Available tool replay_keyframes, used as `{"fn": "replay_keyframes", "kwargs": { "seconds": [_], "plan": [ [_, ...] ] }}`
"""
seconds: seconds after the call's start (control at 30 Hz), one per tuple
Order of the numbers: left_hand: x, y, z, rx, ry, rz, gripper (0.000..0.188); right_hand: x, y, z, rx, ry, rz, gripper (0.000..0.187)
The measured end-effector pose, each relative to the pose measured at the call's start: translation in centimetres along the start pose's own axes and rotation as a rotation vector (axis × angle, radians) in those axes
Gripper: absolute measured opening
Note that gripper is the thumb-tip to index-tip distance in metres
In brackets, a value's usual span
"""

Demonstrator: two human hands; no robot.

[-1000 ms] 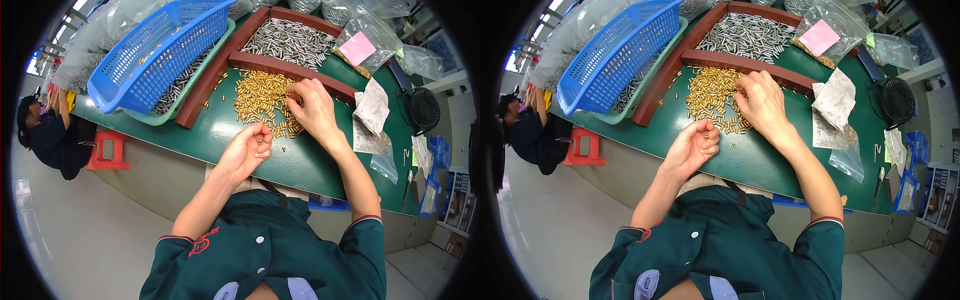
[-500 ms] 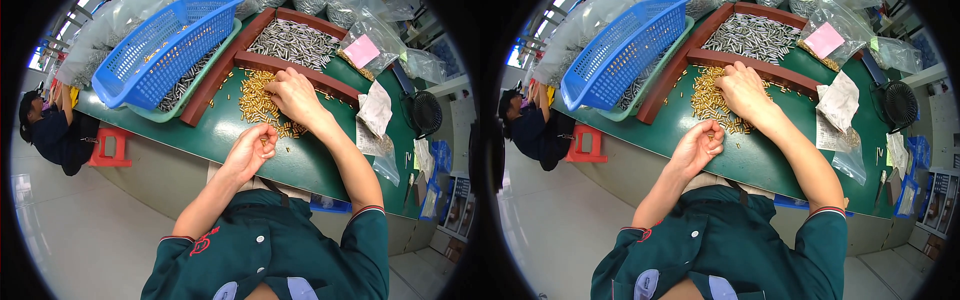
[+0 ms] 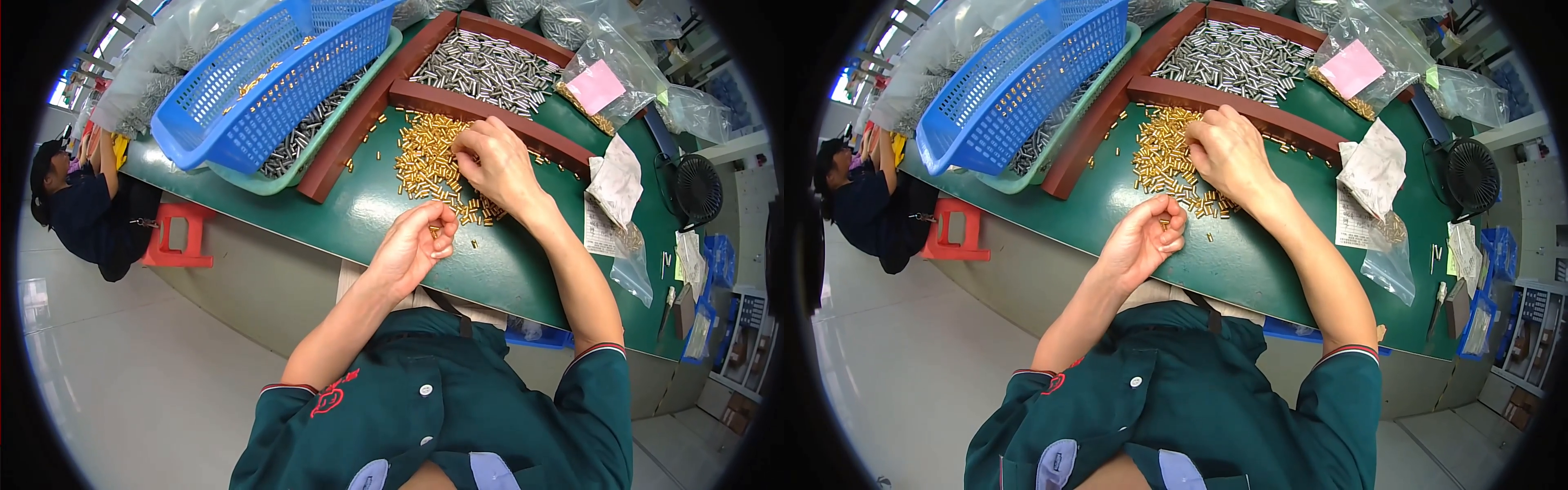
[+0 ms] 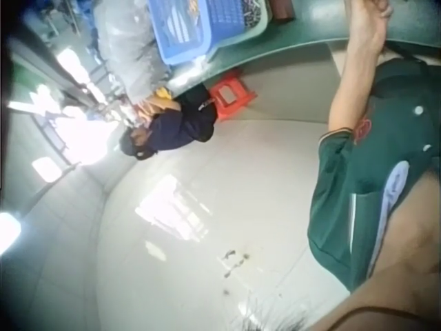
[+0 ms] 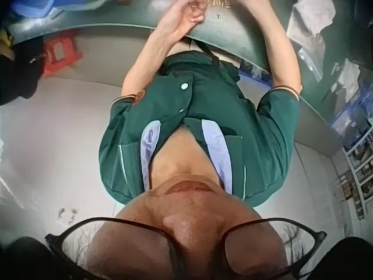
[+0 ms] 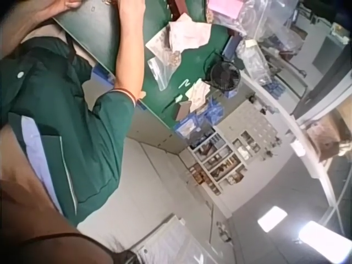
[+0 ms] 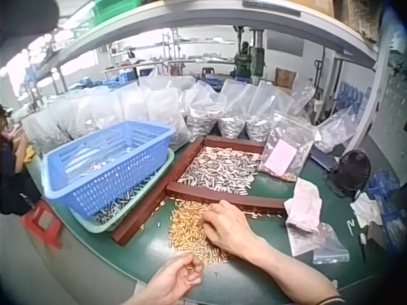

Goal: Manually sorting and inspecting small gold-colored metal hardware components on a workbench.

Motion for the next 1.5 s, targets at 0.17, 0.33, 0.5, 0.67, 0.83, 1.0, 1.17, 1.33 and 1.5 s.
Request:
{"fn": "replay_keyframes", "kwargs": {
  "seconds": [0.17, 0.33, 0.5, 0.67, 0.83, 1.0, 1.17, 1.33, 1.5],
  "plan": [
    [-0.2, -0.1, 0.1, -0.006, -0.002, -0.007, 0.019, -0.3, 0.0, -0.7, 0.043, -0.037, 0.029, 0.015],
    [0.0, -0.1, 0.1, -0.022, -0.022, 0.014, 0.019, -1.7, -1.3, 0.7, -0.152, 0.021, -0.148, 0.018],
    [0.0, 0.2, 0.1, -0.019, -0.027, 0.022, 0.02, -1.3, -1.3, 1.9, -0.293, 0.105, -0.15, 0.018],
    [0.1, 0.4, 0.3, -0.032, -0.044, 0.03, 0.021, -1.3, -1.1, 1.8, -0.231, 0.108, -0.169, 0.011],
    [0.0, 0.3, 0.3, -0.025, -0.05, 0.036, 0.021, -1.3, -1.0, 0.7, -0.183, 0.071, -0.114, 0.006],
    [0.1, 0.5, 0.2, -0.022, -0.051, 0.033, 0.021, -0.4, 0.6, -1.4, -0.12, -0.38, 0.33, 0.013],
    [0.3, 1.1, 1.0, 0.006, -0.136, 0.025, 0.022, -0.6, 4.4, -1.9, -0.275, -1.094, 0.988, 0.016],
    [0.6, 1.7, 2.3, -0.093, -0.153, 0.058, 0.027, -1.7, 5.8, -1.7, -0.284, -1.23, 1.028, 0.016],
    [0.7, 2.0, 2.4, -0.044, -0.286, 0.094, 0.035, -1.9, 6.3, -1.4, -0.297, -1.207, 1.013, 0.016]
  ]
}}
Point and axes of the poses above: each hand's wrist, its own y-axis away from the middle knuckle, its own z-axis out of the palm, x = y × z, the point moved 6 cm from there along -y, towards the middle knuckle, and after that the axes turned 14 degrees about x, right-handed, at the moved point
